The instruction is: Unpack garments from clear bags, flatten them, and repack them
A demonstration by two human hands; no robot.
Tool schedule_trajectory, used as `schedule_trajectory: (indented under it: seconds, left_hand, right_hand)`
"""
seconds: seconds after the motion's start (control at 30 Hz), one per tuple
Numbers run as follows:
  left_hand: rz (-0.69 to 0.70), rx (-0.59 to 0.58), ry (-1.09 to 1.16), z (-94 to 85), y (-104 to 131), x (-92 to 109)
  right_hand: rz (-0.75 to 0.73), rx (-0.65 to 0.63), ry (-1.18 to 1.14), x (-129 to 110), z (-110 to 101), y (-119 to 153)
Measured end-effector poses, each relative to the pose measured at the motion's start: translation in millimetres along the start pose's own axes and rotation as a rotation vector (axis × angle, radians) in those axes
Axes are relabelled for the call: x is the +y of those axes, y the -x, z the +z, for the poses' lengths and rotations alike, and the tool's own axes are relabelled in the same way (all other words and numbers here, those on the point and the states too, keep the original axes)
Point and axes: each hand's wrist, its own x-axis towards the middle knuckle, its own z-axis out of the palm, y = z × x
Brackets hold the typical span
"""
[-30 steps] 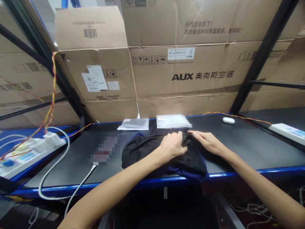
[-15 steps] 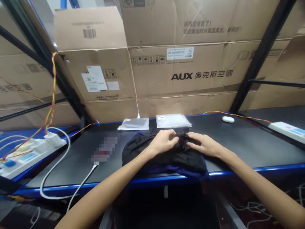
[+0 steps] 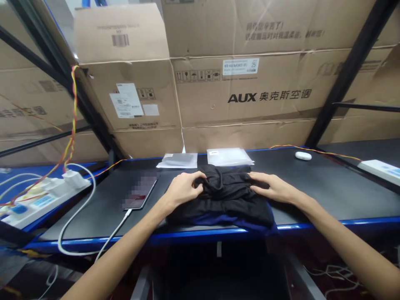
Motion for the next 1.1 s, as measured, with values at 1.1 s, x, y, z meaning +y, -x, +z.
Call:
schedule_trajectory:
  seconds: [1.1]
  left_hand:
    - [-0.308, -0.024, -0.366, -36.3, 21.7, -55.3]
  right_hand:
    - [0.032, -0.021, -0.014, 1.3, -3.3, 0.6]
